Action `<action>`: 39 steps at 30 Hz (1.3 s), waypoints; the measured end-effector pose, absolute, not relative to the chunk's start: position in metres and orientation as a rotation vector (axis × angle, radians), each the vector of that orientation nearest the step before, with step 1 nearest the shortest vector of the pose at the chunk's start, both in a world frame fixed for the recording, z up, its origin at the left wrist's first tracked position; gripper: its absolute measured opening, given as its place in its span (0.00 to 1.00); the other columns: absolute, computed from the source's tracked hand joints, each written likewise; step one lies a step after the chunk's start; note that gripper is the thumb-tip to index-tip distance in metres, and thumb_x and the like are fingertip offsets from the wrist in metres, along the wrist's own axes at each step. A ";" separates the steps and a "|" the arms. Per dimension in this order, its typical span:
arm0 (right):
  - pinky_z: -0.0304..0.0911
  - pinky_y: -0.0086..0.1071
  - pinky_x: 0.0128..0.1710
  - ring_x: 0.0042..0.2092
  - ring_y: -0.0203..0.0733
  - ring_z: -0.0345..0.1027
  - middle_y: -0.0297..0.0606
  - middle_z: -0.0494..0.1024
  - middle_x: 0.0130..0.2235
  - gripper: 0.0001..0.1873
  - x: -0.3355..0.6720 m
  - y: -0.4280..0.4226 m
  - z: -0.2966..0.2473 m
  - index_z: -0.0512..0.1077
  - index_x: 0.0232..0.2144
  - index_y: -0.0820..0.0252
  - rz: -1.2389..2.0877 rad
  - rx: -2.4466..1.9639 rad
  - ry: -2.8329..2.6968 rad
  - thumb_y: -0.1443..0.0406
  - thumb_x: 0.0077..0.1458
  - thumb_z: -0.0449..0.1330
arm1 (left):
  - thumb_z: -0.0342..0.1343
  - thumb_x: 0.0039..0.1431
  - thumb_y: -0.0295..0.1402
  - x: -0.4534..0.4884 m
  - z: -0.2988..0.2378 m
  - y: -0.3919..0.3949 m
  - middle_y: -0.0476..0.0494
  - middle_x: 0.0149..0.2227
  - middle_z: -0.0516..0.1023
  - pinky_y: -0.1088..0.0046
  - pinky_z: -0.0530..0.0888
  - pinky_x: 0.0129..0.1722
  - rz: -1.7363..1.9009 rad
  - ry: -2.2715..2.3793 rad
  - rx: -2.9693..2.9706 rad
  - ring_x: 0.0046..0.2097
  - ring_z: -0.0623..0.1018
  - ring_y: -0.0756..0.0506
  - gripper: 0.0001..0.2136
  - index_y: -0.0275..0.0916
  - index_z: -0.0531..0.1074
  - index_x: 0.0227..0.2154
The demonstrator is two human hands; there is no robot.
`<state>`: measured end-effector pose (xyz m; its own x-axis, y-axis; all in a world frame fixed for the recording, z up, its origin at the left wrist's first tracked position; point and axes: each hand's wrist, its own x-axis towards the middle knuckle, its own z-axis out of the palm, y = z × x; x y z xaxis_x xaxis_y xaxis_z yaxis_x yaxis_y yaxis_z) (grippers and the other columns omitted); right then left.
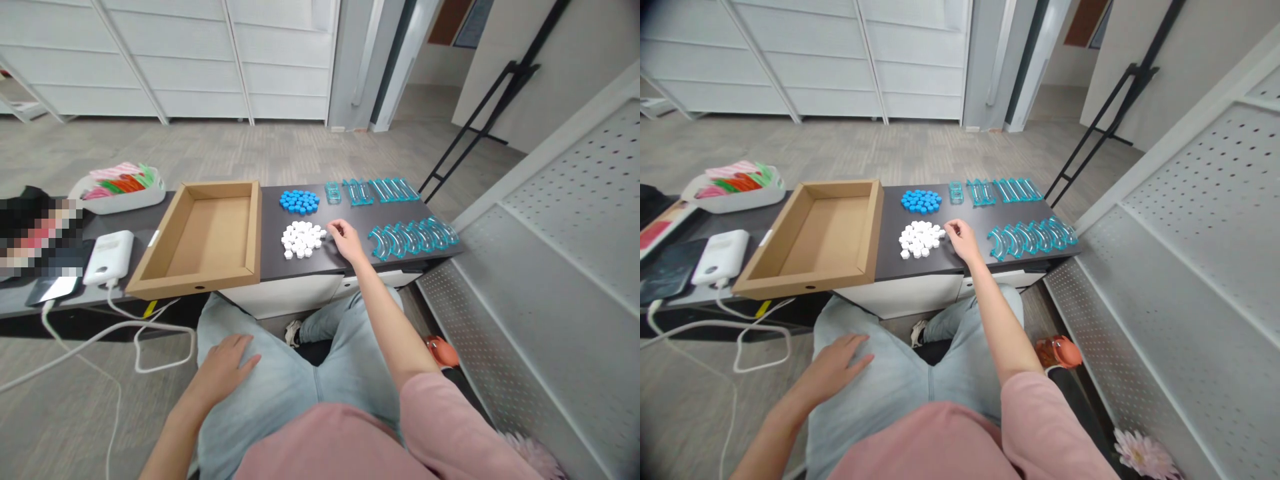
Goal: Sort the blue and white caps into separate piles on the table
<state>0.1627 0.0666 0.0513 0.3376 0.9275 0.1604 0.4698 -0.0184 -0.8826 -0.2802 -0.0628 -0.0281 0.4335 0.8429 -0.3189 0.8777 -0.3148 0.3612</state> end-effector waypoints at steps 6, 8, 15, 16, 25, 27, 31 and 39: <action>0.75 0.45 0.64 0.59 0.54 0.80 0.48 0.86 0.59 0.14 0.165 0.068 0.049 0.81 0.53 0.53 0.494 -1.656 -1.381 0.54 0.71 0.66 | 0.52 0.71 0.51 -0.279 -0.005 -0.063 0.44 0.62 0.91 0.51 0.84 0.69 -0.003 1.397 2.139 0.64 0.90 0.32 0.22 0.62 0.88 0.58; 0.72 0.50 0.71 0.67 0.58 0.78 0.54 0.84 0.65 0.23 0.166 0.067 0.047 0.80 0.61 0.57 0.446 -1.626 -1.516 0.53 0.69 0.70 | 0.49 0.75 0.52 -0.277 0.005 -0.063 0.47 0.63 0.91 0.53 0.84 0.69 0.039 1.414 2.151 0.65 0.90 0.33 0.23 0.63 0.87 0.60; 0.54 0.67 0.86 0.86 0.72 0.57 0.59 0.62 0.86 0.61 0.157 0.064 0.046 0.67 0.85 0.53 0.326 -1.658 -2.044 0.41 0.60 0.82 | 0.49 0.84 0.47 -0.228 0.035 -0.076 0.37 0.65 0.89 0.54 0.84 0.69 0.038 1.193 2.230 0.65 0.88 0.33 0.24 0.49 0.85 0.67; 0.53 0.67 0.86 0.86 0.73 0.56 0.59 0.62 0.87 0.63 0.155 0.065 0.047 0.66 0.86 0.53 0.329 -1.672 -2.085 0.40 0.59 0.83 | 0.52 0.83 0.47 -0.217 0.038 -0.078 0.37 0.65 0.89 0.55 0.84 0.68 0.009 1.123 2.238 0.65 0.89 0.33 0.23 0.49 0.85 0.67; 0.66 0.57 0.80 0.75 0.68 0.71 0.57 0.77 0.75 0.43 0.151 0.066 0.049 0.76 0.76 0.53 0.261 -1.655 -2.070 0.46 0.67 0.79 | 0.60 0.82 0.39 -0.185 0.035 -0.092 0.37 0.64 0.89 0.49 0.82 0.71 -0.222 0.912 2.278 0.65 0.88 0.32 0.17 0.50 0.86 0.65; 0.66 0.56 0.80 0.75 0.66 0.71 0.56 0.77 0.74 0.40 0.151 0.064 0.048 0.77 0.75 0.51 0.256 -1.638 -2.063 0.47 0.67 0.79 | 0.58 0.82 0.38 -0.192 0.036 -0.090 0.35 0.64 0.88 0.47 0.81 0.71 -0.258 0.952 2.272 0.65 0.88 0.31 0.18 0.48 0.85 0.66; 0.60 0.60 0.83 0.79 0.69 0.65 0.59 0.71 0.79 0.49 0.153 0.064 0.046 0.72 0.79 0.56 0.252 -1.634 -2.054 0.48 0.64 0.81 | 0.52 0.84 0.37 -0.199 0.044 -0.084 0.33 0.67 0.86 0.46 0.79 0.72 -0.267 0.999 2.270 0.67 0.86 0.30 0.22 0.41 0.82 0.71; 0.71 0.50 0.65 0.60 0.55 0.74 0.54 0.81 0.64 0.21 0.169 0.079 0.038 0.77 0.61 0.53 0.367 -1.536 -1.326 0.52 0.73 0.67 | 0.52 0.84 0.37 -0.202 0.041 -0.082 0.34 0.66 0.86 0.46 0.79 0.72 -0.257 0.969 2.281 0.67 0.87 0.31 0.22 0.41 0.82 0.70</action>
